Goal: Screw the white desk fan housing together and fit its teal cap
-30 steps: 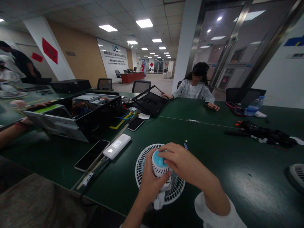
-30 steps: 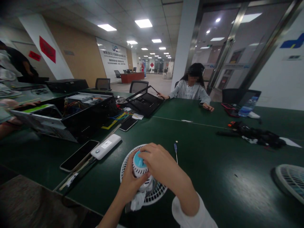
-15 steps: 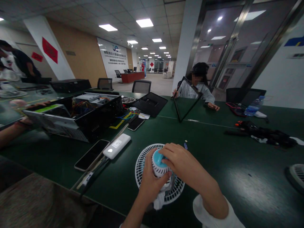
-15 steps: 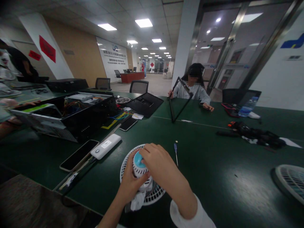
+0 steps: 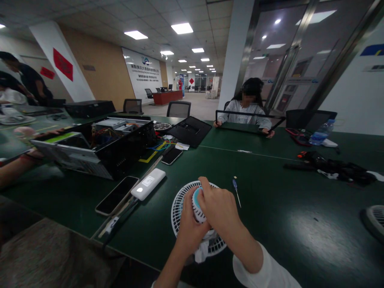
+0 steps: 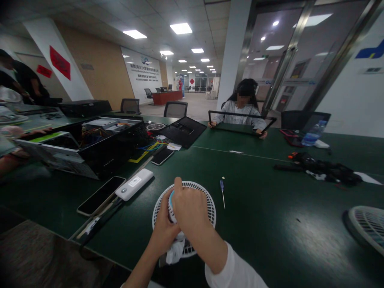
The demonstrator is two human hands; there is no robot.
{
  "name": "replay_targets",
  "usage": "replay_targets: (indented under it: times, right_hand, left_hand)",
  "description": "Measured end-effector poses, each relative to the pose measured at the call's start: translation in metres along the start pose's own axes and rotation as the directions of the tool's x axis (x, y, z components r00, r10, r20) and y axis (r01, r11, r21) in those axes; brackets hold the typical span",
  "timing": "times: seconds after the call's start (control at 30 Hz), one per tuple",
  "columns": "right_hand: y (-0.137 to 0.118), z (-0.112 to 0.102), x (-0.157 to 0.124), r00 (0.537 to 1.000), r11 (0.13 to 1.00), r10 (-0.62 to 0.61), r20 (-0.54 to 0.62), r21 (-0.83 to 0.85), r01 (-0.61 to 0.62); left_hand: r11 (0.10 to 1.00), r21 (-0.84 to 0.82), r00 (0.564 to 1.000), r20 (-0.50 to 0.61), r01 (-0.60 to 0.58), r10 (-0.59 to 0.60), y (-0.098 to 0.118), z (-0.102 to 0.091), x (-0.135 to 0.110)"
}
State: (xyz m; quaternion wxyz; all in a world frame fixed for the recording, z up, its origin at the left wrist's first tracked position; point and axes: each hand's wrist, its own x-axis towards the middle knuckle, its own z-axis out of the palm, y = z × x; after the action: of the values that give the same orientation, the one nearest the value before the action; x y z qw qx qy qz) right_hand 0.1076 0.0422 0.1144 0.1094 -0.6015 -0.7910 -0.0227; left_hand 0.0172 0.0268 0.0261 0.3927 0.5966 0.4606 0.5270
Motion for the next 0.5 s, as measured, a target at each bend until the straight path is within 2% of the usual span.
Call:
replay_targets:
  times: [0.07,0.17,0.27,0.33,0.5]
  right_hand:
    - [0.005,-0.004,0.0,0.999,0.999,-0.021,0.03,0.046,0.02]
    - [0.018,-0.01,-0.001,0.988,0.977,-0.156,0.003,0.146,0.154]
    - [0.032,-0.011,-0.002,0.939,0.911,-0.341,-0.047,0.231,0.342]
    - [0.04,-0.011,-0.002,0.904,0.869,-0.425,-0.041,0.263,0.42]
    - [0.047,-0.012,-0.001,0.886,0.848,-0.463,-0.007,0.286,0.445]
  left_hand:
    - [1.0,-0.005,1.0,-0.006,-0.006,0.006,-0.001,0.0,0.0]
    - [1.0,-0.026,1.0,-0.009,-0.006,0.006,-0.002,0.001,0.0]
    - [0.999,-0.05,1.0,-0.017,-0.011,0.01,-0.002,0.001,0.0]
    - [0.998,-0.058,1.0,-0.015,-0.015,0.014,-0.003,0.001,0.0]
    - [0.998,-0.063,1.0,0.003,-0.023,0.023,-0.005,0.001,0.0]
